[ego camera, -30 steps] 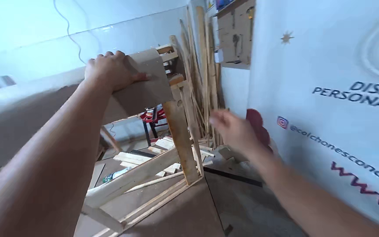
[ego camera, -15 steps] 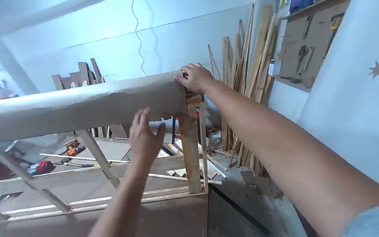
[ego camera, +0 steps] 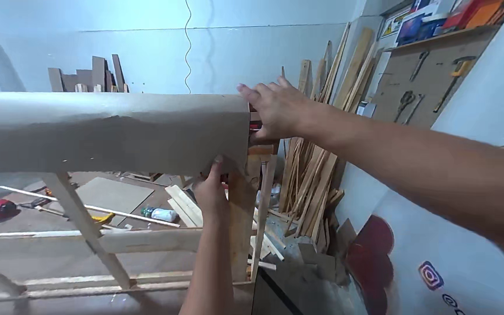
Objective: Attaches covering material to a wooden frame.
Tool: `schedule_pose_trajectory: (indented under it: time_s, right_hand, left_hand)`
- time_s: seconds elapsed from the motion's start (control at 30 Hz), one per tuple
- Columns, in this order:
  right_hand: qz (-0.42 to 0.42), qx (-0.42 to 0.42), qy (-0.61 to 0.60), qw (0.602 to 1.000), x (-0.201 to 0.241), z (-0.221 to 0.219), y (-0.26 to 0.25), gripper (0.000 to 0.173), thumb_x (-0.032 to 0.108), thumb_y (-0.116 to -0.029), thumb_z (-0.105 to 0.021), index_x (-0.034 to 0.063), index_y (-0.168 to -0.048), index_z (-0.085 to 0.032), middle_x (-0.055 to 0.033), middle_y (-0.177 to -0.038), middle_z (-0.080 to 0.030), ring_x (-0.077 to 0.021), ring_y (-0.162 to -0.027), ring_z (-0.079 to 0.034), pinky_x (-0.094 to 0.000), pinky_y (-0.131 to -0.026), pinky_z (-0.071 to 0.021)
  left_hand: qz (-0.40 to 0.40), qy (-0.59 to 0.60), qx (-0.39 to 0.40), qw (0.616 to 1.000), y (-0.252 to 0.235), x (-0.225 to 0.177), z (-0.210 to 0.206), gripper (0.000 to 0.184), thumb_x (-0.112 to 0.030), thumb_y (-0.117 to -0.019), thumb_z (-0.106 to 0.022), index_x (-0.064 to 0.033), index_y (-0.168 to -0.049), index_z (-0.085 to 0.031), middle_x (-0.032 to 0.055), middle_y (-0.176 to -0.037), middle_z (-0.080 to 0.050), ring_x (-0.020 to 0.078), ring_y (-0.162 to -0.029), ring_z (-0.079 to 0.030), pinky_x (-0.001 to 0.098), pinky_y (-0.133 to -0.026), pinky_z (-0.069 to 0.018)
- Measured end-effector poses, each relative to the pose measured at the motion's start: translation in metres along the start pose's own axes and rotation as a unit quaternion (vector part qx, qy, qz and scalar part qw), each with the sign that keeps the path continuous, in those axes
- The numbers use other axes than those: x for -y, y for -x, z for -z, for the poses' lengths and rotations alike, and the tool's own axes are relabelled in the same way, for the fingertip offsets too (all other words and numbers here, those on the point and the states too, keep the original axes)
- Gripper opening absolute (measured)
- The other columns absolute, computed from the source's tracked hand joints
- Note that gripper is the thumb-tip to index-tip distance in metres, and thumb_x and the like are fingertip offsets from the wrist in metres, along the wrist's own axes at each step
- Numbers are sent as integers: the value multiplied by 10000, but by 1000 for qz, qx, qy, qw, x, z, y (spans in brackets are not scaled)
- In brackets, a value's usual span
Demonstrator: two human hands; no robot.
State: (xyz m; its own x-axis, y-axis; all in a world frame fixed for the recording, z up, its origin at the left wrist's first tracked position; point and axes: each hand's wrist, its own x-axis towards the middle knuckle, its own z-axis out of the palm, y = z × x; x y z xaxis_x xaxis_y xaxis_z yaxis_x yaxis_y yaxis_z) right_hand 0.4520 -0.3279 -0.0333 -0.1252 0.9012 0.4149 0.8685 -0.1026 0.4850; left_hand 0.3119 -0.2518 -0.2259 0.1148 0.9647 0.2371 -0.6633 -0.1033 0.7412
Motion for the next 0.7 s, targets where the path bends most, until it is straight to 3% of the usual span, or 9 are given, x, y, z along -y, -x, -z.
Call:
schedule_pose_trajectory:
  time_s: [0.07,0.13,0.2,0.27,0.33,0.4,0.53,0.7]
  right_hand:
    - [127,-97,43,986,-5,-8,-14,1087,545,-704,-854,154,-1595,-368,-238,-1399,-558,-436,-1323,-529,-666,-1148,-345]
    - [264,-121,68,955,-10,-12,-35,1042,461,-699,-828,160,-1595,-390,-214,-1598,-407,-431,-1497,-341,-635,-1203,-286]
    - [349,-112,91,926,-8,-12,-46,862,342,-832,-710,100,-1594,-385,-181,-1662,-327,-410,-1537,-285,-600,-1204,-310]
    - [412,-129,127,893,-4,-13,-48,522,161,-1049,-458,64,-1561,-430,-196,-1642,-362,-423,-1515,-335,-602,-1172,-382]
    - [437,-137,148,876,3,-15,-51,489,94,-1080,-359,79,-1562,-438,-200,-1644,-355,-447,-1499,-352,-614,-1127,-420]
    - [443,-140,153,872,7,-21,-52,496,102,-1086,-341,103,-1574,-426,-242,-1635,-347,-496,-1459,-389,-622,-1074,-462]
    - [449,-130,141,873,1,-32,-54,502,137,-1089,-349,135,-1587,-414,-294,-1647,-276,-569,-1450,-348,-718,-1074,-414]
    - [448,-131,122,876,-7,-42,-62,517,144,-1080,-367,123,-1595,-396,-301,-1649,-264,-575,-1446,-348,-727,-1077,-401]
  left_hand:
    - [-41,5,-12,999,4,4,-9,299,-306,-902,-804,-68,-1060,-718,45,-918,-742,144,-771,-701,324,-697,-601]
    - [-61,13,-22,998,8,11,-13,264,-318,-920,-784,-90,-1035,-717,18,-867,-719,112,-713,-667,284,-660,-581]
    - [-67,43,-44,996,7,20,-17,227,-288,-934,-770,-77,-1005,-726,31,-801,-699,108,-631,-637,270,-590,-566]
    - [-82,88,-67,990,6,28,-25,193,-253,-958,-741,-64,-979,-709,37,-734,-655,96,-553,-590,252,-520,-542]
    - [-100,114,-83,985,7,31,-30,187,-250,-992,-691,-67,-967,-711,30,-719,-652,87,-544,-598,242,-519,-552]
    - [-117,110,-111,981,6,30,-37,197,-252,-1000,-681,-62,-961,-712,39,-713,-657,93,-537,-607,249,-508,-558]
    - [-161,99,-160,969,-1,37,-50,164,-218,-1010,-666,-65,-970,-710,33,-727,-673,96,-554,-636,247,-512,-572]
    - [-154,157,-139,966,-10,41,-52,173,-218,-1015,-654,-71,-940,-707,25,-693,-648,70,-515,-601,224,-481,-550]
